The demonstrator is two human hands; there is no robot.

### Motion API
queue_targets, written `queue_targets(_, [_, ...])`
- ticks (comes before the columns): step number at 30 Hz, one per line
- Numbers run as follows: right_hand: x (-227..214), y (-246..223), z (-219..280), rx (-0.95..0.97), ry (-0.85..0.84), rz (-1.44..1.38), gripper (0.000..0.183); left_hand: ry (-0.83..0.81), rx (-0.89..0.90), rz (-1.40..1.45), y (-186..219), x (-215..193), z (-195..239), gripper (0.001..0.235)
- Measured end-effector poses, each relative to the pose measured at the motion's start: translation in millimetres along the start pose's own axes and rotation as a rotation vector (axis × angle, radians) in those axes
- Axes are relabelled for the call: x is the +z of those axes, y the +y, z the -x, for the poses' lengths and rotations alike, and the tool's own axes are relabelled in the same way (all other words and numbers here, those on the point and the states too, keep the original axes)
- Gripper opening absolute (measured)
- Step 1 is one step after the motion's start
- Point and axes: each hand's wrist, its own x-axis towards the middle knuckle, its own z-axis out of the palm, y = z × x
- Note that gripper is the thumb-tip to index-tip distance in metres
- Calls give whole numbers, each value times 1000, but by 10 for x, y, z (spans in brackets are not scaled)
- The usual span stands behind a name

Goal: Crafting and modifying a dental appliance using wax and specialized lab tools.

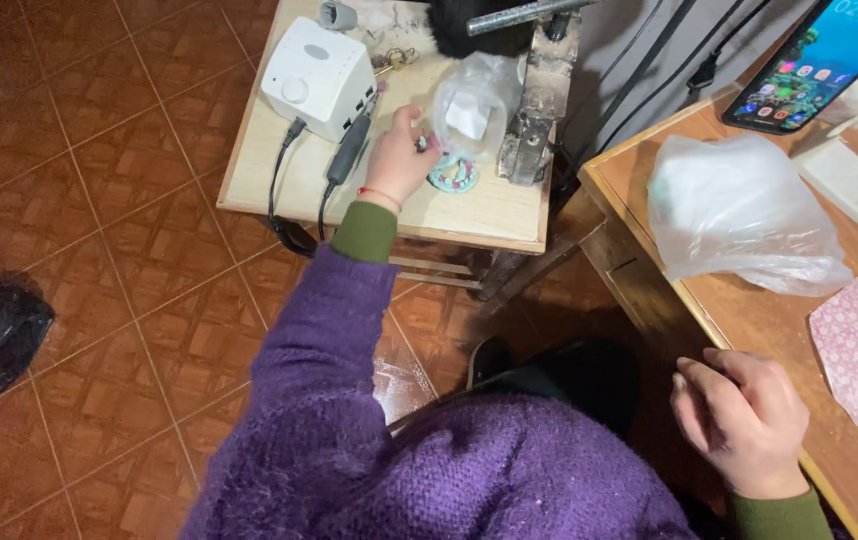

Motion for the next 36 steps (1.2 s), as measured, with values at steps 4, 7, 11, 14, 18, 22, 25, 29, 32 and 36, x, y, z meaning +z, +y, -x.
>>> queue_targets(4, [-26, 12, 54, 27, 15, -1, 20, 40, -109, -80, 74, 108, -123, 68])
queue_targets(7, [-52, 20, 106, 43, 20, 3, 19, 38, -172, -90, 276, 25, -118, 82])
queue_targets(11, [-95, 37, 151, 44, 13, -21, 19, 92, -190, 169, -21, 189, -180, 75])
queue_targets(14, [-128, 1, 52, 26, 31, -55, 19, 150, -123, 105, 71, -17, -98, 79])
queue_targets(18, [-321, -7, 45, 35, 60, -16, 19, 67, 110, 476, -427, -166, 59, 79])
queue_targets(22, [-592, 96, 265, 43, 98, -38, 19, 321, 104, 152, 367, -656, 548, 72])
queue_targets(25, [-787, 133, 462, 82, 107, -44, 17, 332, 274, 316, 1061, -697, 846, 66])
queue_targets(29, [-1021, 205, 645, 283, 94, 78, 9, 3, 508, 585, 2342, -290, 1255, 52])
queue_targets(32, [-1289, 325, 330, 573, 20, 260, 11, -471, 489, 704, 3146, 198, 1568, 36])
queue_targets(36, [-1216, 877, 89, 590, -77, 316, 15, -496, 756, 559, 3679, 1003, 1747, 48])
